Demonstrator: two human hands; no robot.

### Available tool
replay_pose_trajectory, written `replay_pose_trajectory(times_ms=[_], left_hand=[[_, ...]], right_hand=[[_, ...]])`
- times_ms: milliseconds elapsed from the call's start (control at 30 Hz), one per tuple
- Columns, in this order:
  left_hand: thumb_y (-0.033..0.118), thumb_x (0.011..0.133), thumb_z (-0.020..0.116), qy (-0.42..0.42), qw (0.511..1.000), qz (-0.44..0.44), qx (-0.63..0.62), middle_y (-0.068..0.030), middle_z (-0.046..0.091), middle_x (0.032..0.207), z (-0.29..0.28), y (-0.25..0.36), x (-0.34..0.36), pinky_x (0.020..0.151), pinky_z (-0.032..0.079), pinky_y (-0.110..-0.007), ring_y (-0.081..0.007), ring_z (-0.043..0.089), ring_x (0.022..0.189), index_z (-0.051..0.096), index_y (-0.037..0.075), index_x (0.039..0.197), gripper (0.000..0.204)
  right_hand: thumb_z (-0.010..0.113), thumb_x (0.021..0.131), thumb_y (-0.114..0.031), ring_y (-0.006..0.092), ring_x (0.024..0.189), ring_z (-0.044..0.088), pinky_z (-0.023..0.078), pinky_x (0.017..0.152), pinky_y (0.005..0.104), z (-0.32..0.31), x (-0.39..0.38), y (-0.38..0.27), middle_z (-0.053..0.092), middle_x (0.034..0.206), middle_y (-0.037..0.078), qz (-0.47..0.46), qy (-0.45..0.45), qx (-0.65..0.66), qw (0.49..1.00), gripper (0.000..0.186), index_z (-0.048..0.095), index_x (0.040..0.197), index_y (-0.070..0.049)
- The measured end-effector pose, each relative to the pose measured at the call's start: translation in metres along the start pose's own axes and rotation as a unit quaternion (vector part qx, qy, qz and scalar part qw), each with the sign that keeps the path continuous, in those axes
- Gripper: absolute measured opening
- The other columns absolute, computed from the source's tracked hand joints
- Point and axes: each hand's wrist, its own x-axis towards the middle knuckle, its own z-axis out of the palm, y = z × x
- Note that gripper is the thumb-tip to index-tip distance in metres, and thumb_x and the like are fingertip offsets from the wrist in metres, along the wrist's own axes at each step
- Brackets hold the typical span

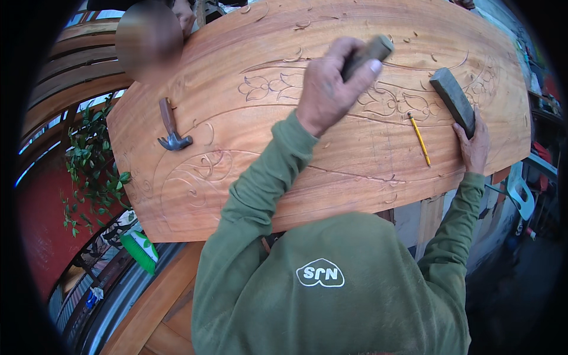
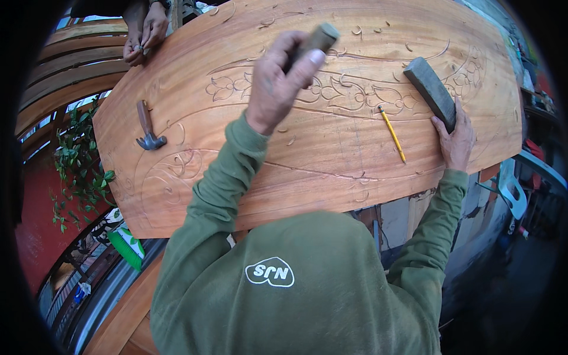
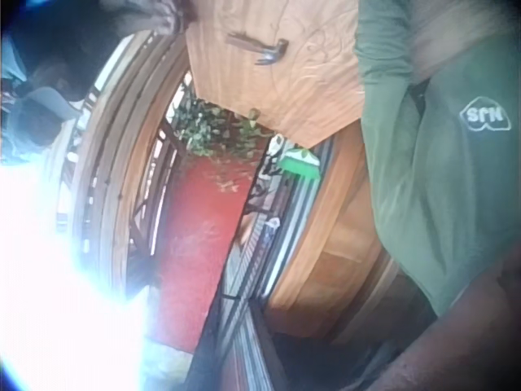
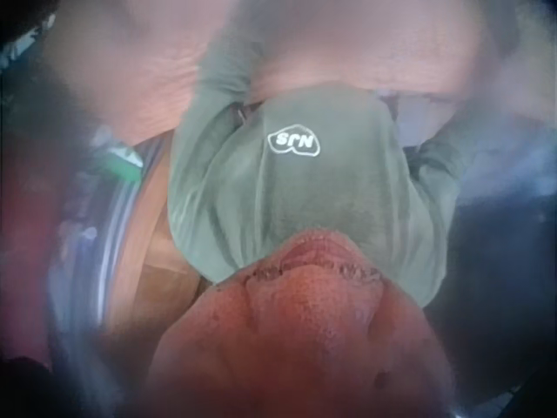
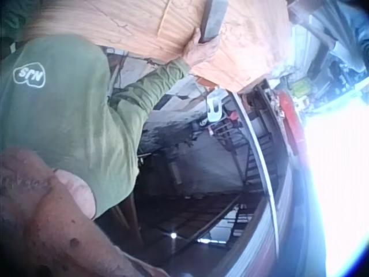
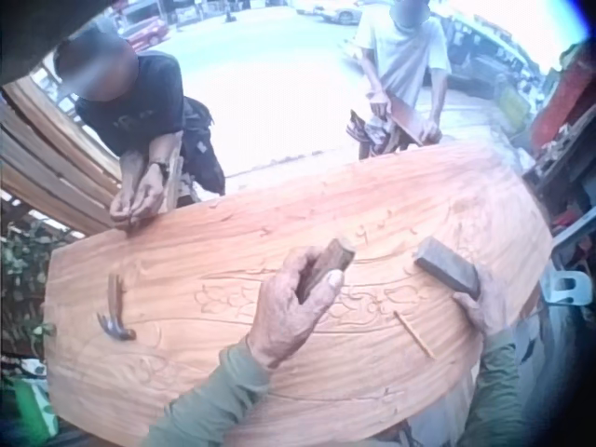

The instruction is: The person carves a decorative floral pattern into a large wooden board using a chisel and a wooden mallet. The person traces the design with a pencil, holds the chisel against the wood, and strikes it with the mallet to remove wood chips.

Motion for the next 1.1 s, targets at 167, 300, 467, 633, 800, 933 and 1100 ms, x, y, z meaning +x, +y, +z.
replay_pose_trajectory(times_ms=[167, 300, 467, 633, 800, 933, 1100], left_hand=[[0.032, 0.109, 0.061, 0.126, 0.954, 0.013, -0.273, -0.0093, 0.061, 0.082, -0.038, 0.021, 0.003, 0.052, 0.051, -0.026, -0.0130, 0.059, 0.060, 0.046, 0.003, 0.139, 0.044], [0.052, 0.112, 0.046, 0.214, 0.932, 0.014, -0.293, -0.0100, 0.056, 0.078, -0.016, 0.032, -0.027, 0.048, 0.048, -0.029, -0.0163, 0.053, 0.056, 0.044, -0.002, 0.142, 0.061], [0.058, 0.111, 0.047, 0.286, 0.916, 0.014, -0.280, -0.0080, 0.056, 0.076, -0.018, 0.048, -0.040, 0.047, 0.048, -0.030, -0.0164, 0.054, 0.054, 0.042, 0.001, 0.145, 0.067], [0.053, 0.109, 0.051, 0.315, 0.922, 0.047, -0.219, -0.0076, 0.055, 0.075, -0.066, 0.041, -0.019, 0.046, 0.048, -0.029, -0.0145, 0.053, 0.058, 0.042, -0.003, 0.145, 0.067], [0.043, 0.105, 0.060, 0.127, 0.958, 0.022, -0.256, -0.0089, 0.057, 0.076, -0.078, 0.014, 0.025, 0.046, 0.046, -0.030, -0.0169, 0.055, 0.055, 0.055, 0.000, 0.130, 0.050], [0.045, 0.103, 0.062, 0.032, 0.970, -0.002, -0.242, -0.0063, 0.056, 0.077, -0.078, 0.001, 0.062, 0.048, 0.047, -0.025, -0.0142, 0.056, 0.055, 0.055, 0.001, 0.136, 0.055], [0.041, 0.112, 0.058, -0.009, 0.967, -0.048, -0.249, -0.0035, 0.057, 0.074, -0.065, -0.003, 0.088, 0.047, 0.046, -0.024, -0.0102, 0.054, 0.054, 0.058, 0.002, 0.133, 0.044]], right_hand=[[0.083, 0.095, -0.032, 0.0337, 0.137, 0.061, 0.048, 0.114, 0.0461, -0.036, -0.016, -0.113, 0.065, 0.145, 0.019, -0.147, 0.099, 0.145, 0.973, 0.066, 0.061, 0.148, -0.002], [0.080, 0.096, -0.031, 0.0314, 0.118, 0.071, 0.057, 0.095, 0.0429, -0.019, -0.060, -0.250, 0.071, 0.132, 0.019, -0.118, -0.180, 0.499, 0.839, 0.062, 0.060, 0.147, -0.002], [0.080, 0.094, -0.032, 0.0384, 0.111, 0.070, 0.059, 0.086, 0.0436, 0.023, -0.100, -0.291, 0.072, 0.124, 0.017, -0.114, -0.276, 0.459, 0.837, 0.062, 0.059, 0.148, -0.010], [0.080, 0.094, -0.024, 0.0366, 0.125, 0.066, 0.054, 0.099, 0.0451, -0.012, -0.103, -0.240, 0.074, 0.128, 0.013, -0.194, -0.314, 0.289, 0.883, 0.055, 0.064, 0.145, -0.012], [0.086, 0.090, -0.026, 0.0335, 0.141, 0.057, 0.043, 0.117, 0.0440, -0.034, -0.060, -0.140, 0.062, 0.150, 0.018, -0.103, 0.057, 0.154, 0.981, 0.062, 0.065, 0.146, -0.008], [0.083, 0.094, -0.033, 0.0361, 0.139, 0.057, 0.045, 0.116, 0.0446, -0.023, -0.026, -0.039, 0.061, 0.150, 0.020, -0.032, 0.071, 0.044, 0.996, 0.069, 0.059, 0.151, -0.004], [0.083, 0.094, -0.037, 0.0364, 0.127, 0.064, 0.050, 0.108, 0.0446, -0.009, -0.007, 0.005, 0.067, 0.139, 0.020, -0.056, 0.008, -0.037, 0.998, 0.072, 0.056, 0.156, -0.011]])
